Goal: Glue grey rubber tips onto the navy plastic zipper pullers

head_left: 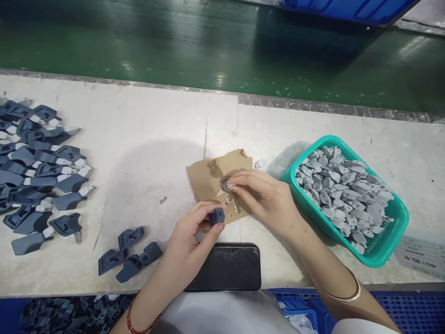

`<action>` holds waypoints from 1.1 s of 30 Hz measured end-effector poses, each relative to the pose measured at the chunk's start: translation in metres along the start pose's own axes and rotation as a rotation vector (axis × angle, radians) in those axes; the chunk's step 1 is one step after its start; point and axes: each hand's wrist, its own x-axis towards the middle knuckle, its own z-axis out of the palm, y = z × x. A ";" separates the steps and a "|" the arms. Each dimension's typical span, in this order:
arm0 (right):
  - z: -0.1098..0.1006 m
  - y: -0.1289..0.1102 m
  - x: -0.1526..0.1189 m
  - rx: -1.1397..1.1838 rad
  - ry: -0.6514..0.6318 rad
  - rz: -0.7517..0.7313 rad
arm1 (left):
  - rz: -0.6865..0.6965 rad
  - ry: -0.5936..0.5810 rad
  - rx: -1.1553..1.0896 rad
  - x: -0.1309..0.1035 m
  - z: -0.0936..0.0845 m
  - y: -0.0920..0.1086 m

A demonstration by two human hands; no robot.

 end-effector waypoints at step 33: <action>0.004 -0.023 -0.005 0.700 0.024 0.482 | 0.045 -0.025 0.176 0.005 -0.004 -0.001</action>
